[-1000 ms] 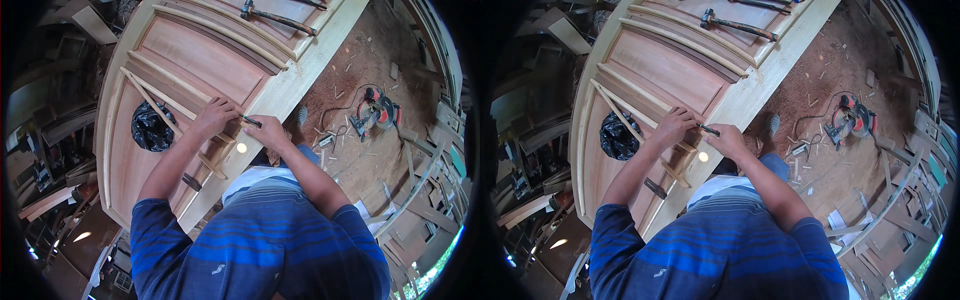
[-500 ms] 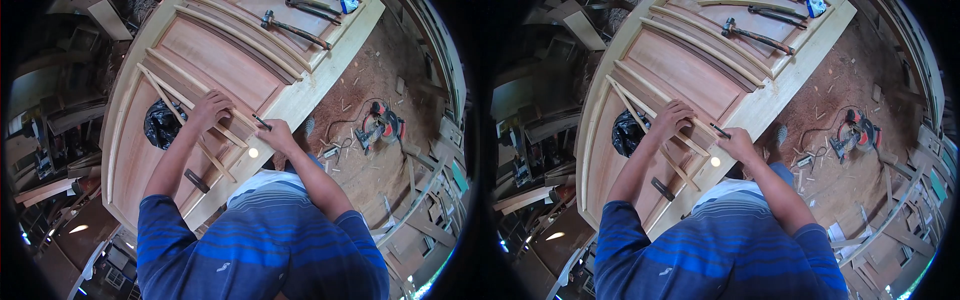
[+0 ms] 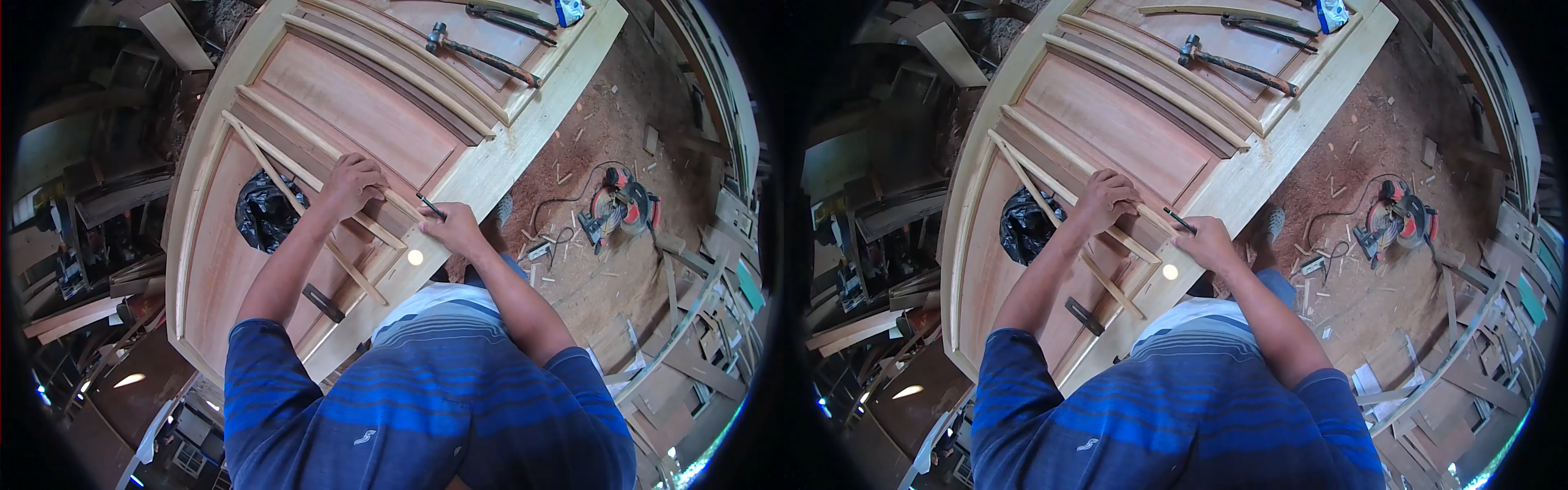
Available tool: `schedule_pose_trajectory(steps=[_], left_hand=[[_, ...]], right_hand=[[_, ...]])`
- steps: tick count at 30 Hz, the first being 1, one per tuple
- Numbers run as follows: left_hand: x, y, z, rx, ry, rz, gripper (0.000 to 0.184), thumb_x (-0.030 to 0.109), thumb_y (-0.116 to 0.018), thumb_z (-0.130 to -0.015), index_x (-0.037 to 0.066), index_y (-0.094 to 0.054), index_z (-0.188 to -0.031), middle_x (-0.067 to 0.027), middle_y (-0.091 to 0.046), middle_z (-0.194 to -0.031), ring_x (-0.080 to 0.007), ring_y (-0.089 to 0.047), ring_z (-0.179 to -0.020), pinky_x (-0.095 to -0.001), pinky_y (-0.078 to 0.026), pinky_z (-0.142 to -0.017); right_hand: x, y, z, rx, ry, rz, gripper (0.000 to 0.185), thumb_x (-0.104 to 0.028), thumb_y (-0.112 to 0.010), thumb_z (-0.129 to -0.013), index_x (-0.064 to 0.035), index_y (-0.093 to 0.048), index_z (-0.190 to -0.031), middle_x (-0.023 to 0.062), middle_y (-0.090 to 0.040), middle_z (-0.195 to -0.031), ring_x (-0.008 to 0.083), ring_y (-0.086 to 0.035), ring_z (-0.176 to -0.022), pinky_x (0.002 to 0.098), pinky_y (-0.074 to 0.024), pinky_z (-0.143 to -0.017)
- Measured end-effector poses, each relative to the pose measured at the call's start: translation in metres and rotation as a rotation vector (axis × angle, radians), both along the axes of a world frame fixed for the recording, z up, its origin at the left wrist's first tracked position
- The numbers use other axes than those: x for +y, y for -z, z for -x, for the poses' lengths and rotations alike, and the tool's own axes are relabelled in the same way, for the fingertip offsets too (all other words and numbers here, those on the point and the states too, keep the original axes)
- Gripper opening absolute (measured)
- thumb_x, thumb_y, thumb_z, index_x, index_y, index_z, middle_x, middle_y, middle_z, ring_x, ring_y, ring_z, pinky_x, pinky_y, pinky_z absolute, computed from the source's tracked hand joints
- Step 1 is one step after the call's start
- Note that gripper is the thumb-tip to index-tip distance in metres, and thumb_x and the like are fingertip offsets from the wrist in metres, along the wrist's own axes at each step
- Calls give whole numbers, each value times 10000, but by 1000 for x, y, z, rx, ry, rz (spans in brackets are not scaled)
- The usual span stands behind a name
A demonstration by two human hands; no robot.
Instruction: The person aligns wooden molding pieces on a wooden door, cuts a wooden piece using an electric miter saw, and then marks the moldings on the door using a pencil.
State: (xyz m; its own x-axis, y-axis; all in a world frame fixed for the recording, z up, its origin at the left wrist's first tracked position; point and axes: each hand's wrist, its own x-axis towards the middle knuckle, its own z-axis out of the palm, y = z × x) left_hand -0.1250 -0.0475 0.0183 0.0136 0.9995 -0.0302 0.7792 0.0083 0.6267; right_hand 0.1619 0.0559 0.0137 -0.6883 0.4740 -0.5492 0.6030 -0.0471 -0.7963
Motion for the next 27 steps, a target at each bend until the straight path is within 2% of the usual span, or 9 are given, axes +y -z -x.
schedule_pose_trajectory(steps=[14,20,27], left_hand=[[5,4,2,-61,62,21,255,137,-869,-744,87,-809,-987,-44,-742,-1001,-284,-672,-1047,-431,-525,-994],[10,1,9,-213,84,109,288,115,-870,-755,76,-827,-1037,-62,-749,-1008,-292,-679,-1059,-431,-511,-1018],[13,4,12,-205,122,113,277,85,-866,-756,79,-830,-1030,-57,-750,-1032,-290,-679,-1069,-432,-505,-1033]], right_hand=[[2,-1,3,-3,-12,-13,428,-293,-869,-838,-109,-834,-1224,197,-782,-894,264,-724,-739,382,-577,-763],[-4,3,5,8,-38,-99,425,-328,-869,-844,-102,-833,-1203,231,-781,-940,358,-769,-817,424,-592,-776],[-8,4,4,20,13,-89,396,-345,-864,-852,-106,-841,-1167,239,-767,-910,391,-764,-825,445,-593,-772]])
